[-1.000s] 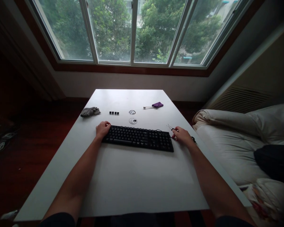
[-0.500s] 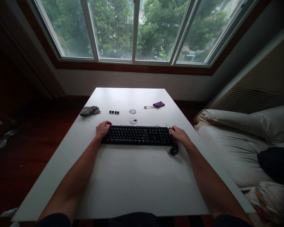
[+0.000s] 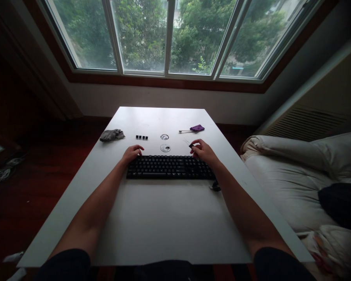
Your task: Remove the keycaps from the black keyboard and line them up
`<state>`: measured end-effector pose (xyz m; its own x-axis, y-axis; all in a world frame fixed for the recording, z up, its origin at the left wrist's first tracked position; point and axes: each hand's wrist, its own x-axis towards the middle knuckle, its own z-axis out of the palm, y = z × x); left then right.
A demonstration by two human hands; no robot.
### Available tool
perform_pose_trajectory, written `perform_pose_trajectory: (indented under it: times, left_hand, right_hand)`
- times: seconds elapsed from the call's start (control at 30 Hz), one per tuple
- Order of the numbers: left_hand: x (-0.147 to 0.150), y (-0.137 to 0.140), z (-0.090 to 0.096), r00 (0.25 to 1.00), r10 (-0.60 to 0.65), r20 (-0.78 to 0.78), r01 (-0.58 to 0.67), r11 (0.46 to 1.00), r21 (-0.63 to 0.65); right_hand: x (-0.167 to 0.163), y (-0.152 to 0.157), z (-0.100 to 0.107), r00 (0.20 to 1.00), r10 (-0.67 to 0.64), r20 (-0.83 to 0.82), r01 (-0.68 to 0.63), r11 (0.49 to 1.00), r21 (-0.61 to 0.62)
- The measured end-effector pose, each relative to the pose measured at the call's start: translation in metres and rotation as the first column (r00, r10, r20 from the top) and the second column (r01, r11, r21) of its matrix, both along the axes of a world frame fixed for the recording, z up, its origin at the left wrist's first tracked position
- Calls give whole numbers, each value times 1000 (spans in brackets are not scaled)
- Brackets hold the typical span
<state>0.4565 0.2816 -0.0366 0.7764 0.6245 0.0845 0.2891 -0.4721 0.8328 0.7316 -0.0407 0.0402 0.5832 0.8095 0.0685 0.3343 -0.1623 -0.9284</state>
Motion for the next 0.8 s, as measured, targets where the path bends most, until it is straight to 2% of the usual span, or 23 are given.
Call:
perform_pose_trajectory:
  times: [0.17, 0.23, 0.37, 0.47, 0.6, 0.8]
  left_hand:
    - [11, 1, 5, 999, 38, 0, -38, 998, -41]
    - [14, -1, 4, 990, 140, 24, -139, 990, -11]
    - [12, -4, 2, 932, 342, 118, -347, 938, 21]
    - [9, -5, 3, 887, 433, 163, -441, 897, 20]
    - [5, -7, 6, 853, 493, 173, -498, 867, -13]
    - [6, -6, 4, 836, 486, 254, -468, 874, -130]
  right_hand:
    - [-30, 49, 18, 982, 130, -138, -99, 973, 210]
    - [-42, 64, 25, 959, 199, -201, -146, 956, 253]
    - [-63, 88, 35, 889, 343, -302, -236, 911, 339]
    - [-73, 107, 35, 924, 292, -247, -188, 909, 373]
    - [-79, 132, 24, 971, 181, -159, -117, 931, 346]
    - [-80, 146, -3, 954, 283, -94, -271, 954, 127]
